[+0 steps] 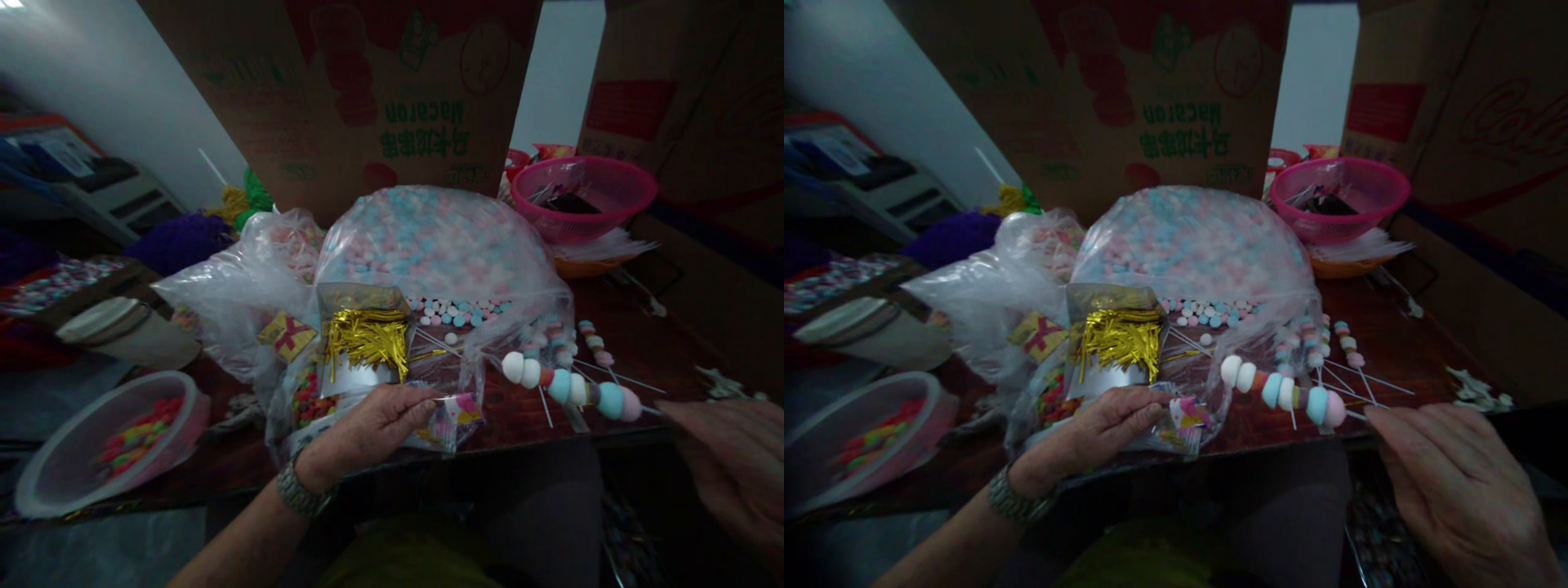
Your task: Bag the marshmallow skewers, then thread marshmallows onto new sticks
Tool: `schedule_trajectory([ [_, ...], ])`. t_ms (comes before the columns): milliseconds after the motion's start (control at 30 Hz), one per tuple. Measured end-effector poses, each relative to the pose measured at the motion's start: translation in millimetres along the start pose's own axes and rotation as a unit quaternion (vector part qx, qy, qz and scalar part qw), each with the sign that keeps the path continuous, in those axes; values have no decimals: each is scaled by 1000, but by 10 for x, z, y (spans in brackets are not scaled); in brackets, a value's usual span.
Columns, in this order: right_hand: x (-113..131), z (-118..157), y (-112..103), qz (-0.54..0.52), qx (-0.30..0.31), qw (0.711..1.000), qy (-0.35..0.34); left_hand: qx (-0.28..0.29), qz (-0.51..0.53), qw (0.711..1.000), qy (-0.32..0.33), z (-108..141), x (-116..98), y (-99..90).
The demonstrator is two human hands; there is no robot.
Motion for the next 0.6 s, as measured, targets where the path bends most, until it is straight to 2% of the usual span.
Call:
schedule_trajectory([
  [200,105,-53,108,4,22,997,-71,41,56,998,-14,-32,-19,31],
  [333,176,-58,160,10,32,995,-96,42,106,993,-42,-29,64,73],
  [500,203,-39,150,4,59,994,-97,34,154,984,-84,-13,210,120],
  [600,183,-46,143,8,79,992,-94,39,128,988,-79,-29,166,100],
])
Point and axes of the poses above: each hand's wrist, its own z-axis away from the middle knuckle, its own y-axis out of the palm, x = y × z, the point moved 7 cm from there along -z, towards the middle knuckle, and after that the axes turned 12 degrees about x, right-handed, at the moved point
